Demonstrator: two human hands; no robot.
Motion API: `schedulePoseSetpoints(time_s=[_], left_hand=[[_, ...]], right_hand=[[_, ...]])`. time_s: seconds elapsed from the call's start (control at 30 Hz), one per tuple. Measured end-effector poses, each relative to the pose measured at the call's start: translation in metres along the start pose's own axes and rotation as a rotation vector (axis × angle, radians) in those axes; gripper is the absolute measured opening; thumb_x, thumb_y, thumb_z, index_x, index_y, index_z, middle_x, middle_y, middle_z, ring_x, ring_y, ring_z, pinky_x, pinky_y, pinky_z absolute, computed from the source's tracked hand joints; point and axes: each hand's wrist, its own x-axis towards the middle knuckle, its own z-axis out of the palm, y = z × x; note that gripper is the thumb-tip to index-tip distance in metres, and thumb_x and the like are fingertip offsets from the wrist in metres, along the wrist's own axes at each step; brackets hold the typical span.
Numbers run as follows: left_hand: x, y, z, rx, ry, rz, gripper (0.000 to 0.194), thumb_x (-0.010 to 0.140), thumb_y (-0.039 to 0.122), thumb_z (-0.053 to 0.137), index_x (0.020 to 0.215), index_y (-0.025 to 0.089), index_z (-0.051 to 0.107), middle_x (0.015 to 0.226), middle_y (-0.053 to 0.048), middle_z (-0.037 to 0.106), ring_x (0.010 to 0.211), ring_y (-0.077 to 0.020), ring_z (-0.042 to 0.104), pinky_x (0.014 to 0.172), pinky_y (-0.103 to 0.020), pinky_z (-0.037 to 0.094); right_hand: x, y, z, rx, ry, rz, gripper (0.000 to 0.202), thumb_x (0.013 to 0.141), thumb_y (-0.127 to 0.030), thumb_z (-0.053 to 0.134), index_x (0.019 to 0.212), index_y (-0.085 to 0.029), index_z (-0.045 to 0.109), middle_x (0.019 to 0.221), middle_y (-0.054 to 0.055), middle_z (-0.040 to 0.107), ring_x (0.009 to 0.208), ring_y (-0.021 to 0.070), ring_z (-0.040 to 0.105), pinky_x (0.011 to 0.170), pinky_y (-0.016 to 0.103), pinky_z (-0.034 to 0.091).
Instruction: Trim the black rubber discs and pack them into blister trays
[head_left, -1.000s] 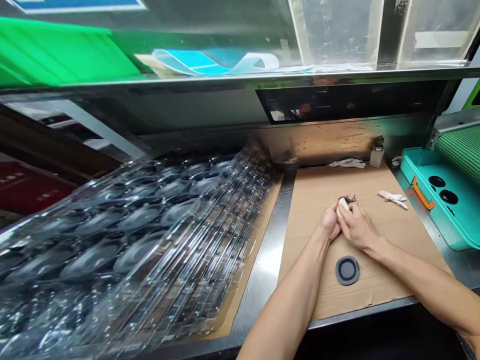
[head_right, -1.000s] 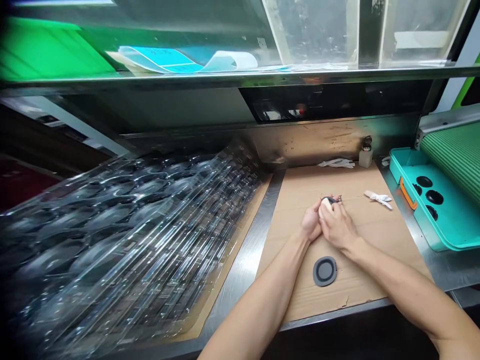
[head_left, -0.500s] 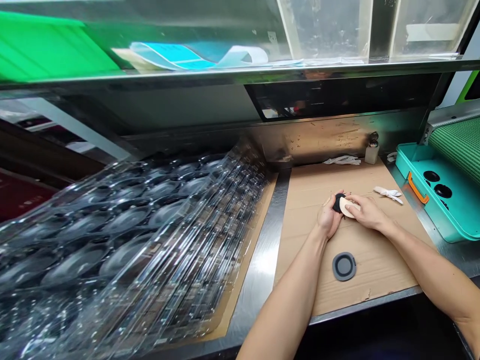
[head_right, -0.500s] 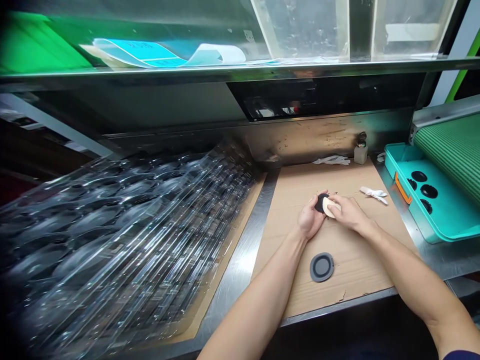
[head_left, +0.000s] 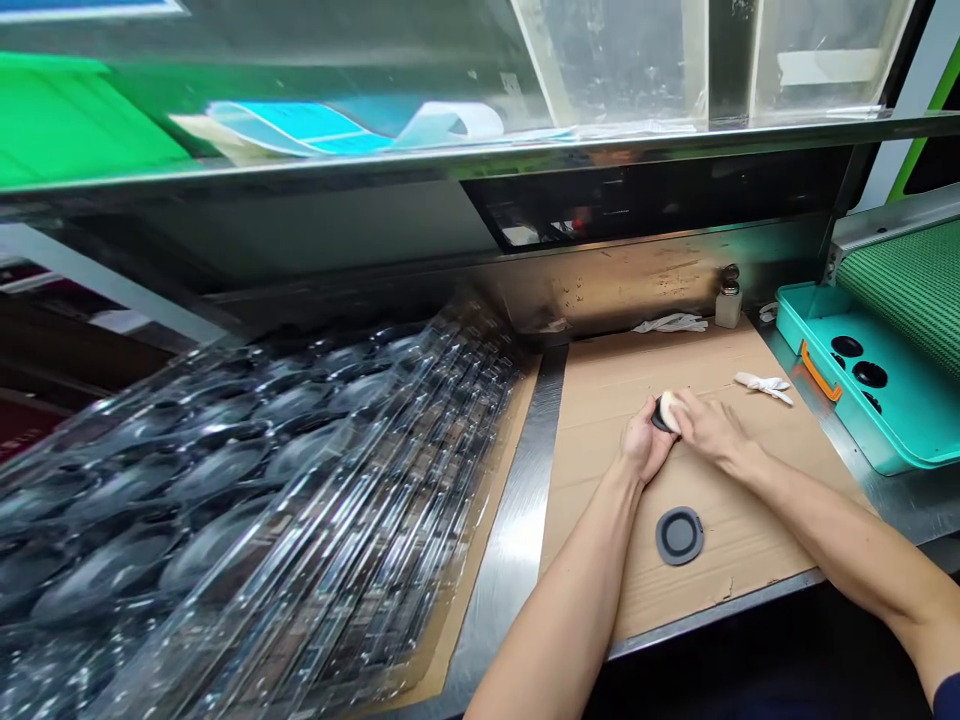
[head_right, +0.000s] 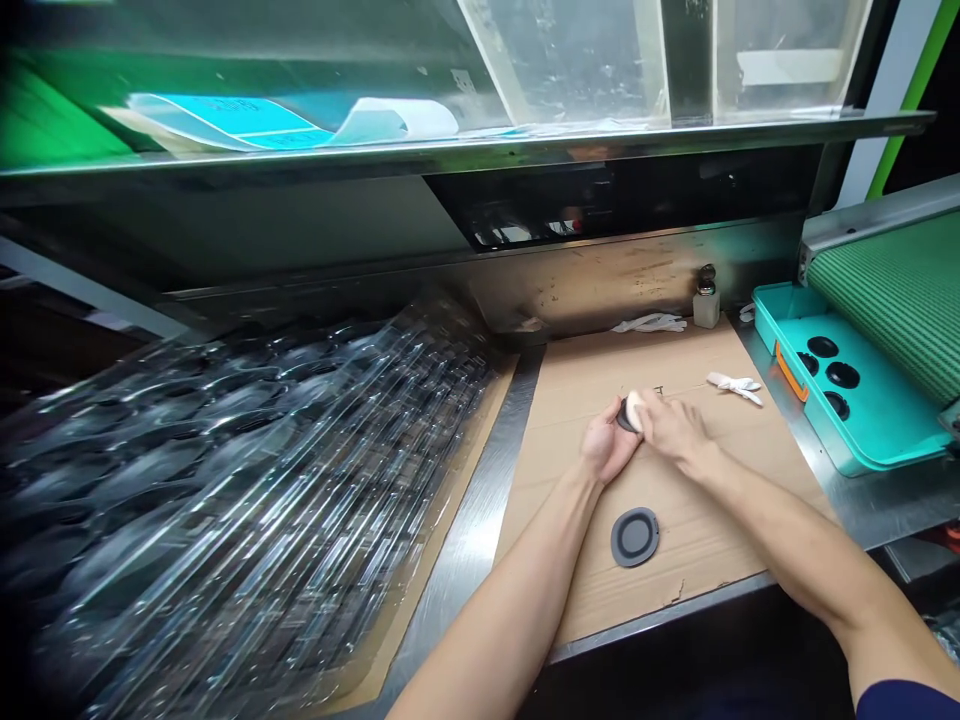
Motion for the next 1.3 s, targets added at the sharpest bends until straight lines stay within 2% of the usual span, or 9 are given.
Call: schedulePoseSetpoints(time_s=[0.23,0.37,0.47,0.63,0.9,1.03,1.13,1.23,1.3], left_hand=[[-0.008,0.014,0.005,-0.084,-0.042,-0.092,0.036,0.107,0.029,0.037,0.119,0.009,0.065,0.114,-0.019,0.073,0.11,-0.0274,0.072,0.094,-0.044,0.061],[-0.009,0.029,0.002,-0.156,0.011,-0.062,0.05,0.108,0.046,0.038,0.13,0.008,0.061,0.102,-0.017,0.073,0.093,-0.0222,0.075,0.078,-0.03,0.064],[-0.01,0.036,0.0,-0.193,0.031,-0.136,0.066,0.107,0.056,0.03,0.13,0.003,0.061,0.091,-0.016,0.072,0.071,-0.0154,0.071,0.061,-0.019,0.06],[-0.009,0.034,0.0,-0.168,0.06,-0.235,0.079,0.106,0.06,0.018,0.132,0.0,0.061,0.084,-0.017,0.071,0.06,-0.0144,0.067,0.052,-0.019,0.056],[-0.012,0.032,0.008,-0.141,0.071,-0.251,0.085,0.104,0.063,0.016,0.127,-0.003,0.063,0.077,-0.017,0.071,0.058,-0.0149,0.067,0.049,-0.018,0.055],[-0.014,0.033,0.011,-0.123,0.073,-0.249,0.087,0.104,0.063,0.013,0.123,-0.004,0.065,0.076,-0.017,0.071,0.057,-0.015,0.067,0.049,-0.019,0.055],[-0.013,0.029,0.011,-0.045,0.053,-0.228,0.086,0.103,0.066,0.017,0.117,-0.002,0.068,0.076,-0.017,0.072,0.058,-0.0159,0.068,0.051,-0.02,0.056],[-0.013,0.018,0.014,0.134,0.021,-0.171,0.084,0.1,0.072,0.024,0.103,0.003,0.072,0.075,-0.017,0.073,0.058,-0.0179,0.07,0.052,-0.022,0.057],[-0.014,0.009,0.016,0.248,0.0,-0.119,0.081,0.099,0.074,0.029,0.097,0.005,0.072,0.073,-0.016,0.073,0.056,-0.0183,0.07,0.05,-0.023,0.056]], right_hand=[[0.014,0.028,-0.014,-0.018,0.105,0.23,0.04,0.107,-0.041,0.035,0.13,-0.024,0.064,0.11,0.01,0.075,0.1,0.0265,0.068,0.081,0.032,0.044],[0.011,0.055,-0.029,-0.131,0.134,0.15,0.048,0.107,-0.043,0.035,0.095,-0.02,0.076,0.102,0.014,0.074,0.102,0.0289,0.064,0.086,0.036,0.044],[0.013,0.078,-0.039,-0.262,0.232,0.067,0.037,0.102,-0.042,0.047,0.105,-0.021,0.078,0.119,0.016,0.07,0.116,0.0345,0.057,0.094,0.043,0.042],[0.025,0.106,-0.042,-0.302,0.03,0.128,0.031,0.099,-0.032,0.05,0.107,-0.021,0.078,0.11,0.015,0.073,0.103,0.0309,0.064,0.084,0.039,0.045],[0.023,0.104,-0.056,-0.355,-0.047,0.137,0.037,0.1,-0.041,0.046,0.112,-0.025,0.077,0.118,0.013,0.072,0.106,0.0301,0.064,0.084,0.039,0.045],[0.022,0.117,-0.073,-0.333,-0.176,0.186,0.032,0.095,-0.047,0.055,0.1,-0.025,0.078,0.098,0.01,0.074,0.09,0.027,0.064,0.079,0.036,0.044],[0.023,0.107,-0.074,-0.282,-0.034,0.116,0.032,0.098,-0.042,0.052,0.093,-0.02,0.074,0.093,0.012,0.072,0.087,0.0263,0.063,0.076,0.035,0.044],[0.018,0.071,-0.061,-0.075,0.186,-0.125,0.034,0.102,-0.041,0.046,0.1,-0.019,0.073,0.099,0.012,0.071,0.095,0.0248,0.062,0.084,0.034,0.045],[0.012,0.045,-0.046,0.045,0.191,-0.252,0.032,0.103,-0.039,0.046,0.103,-0.021,0.073,0.101,0.01,0.07,0.095,0.0234,0.062,0.086,0.033,0.046]])
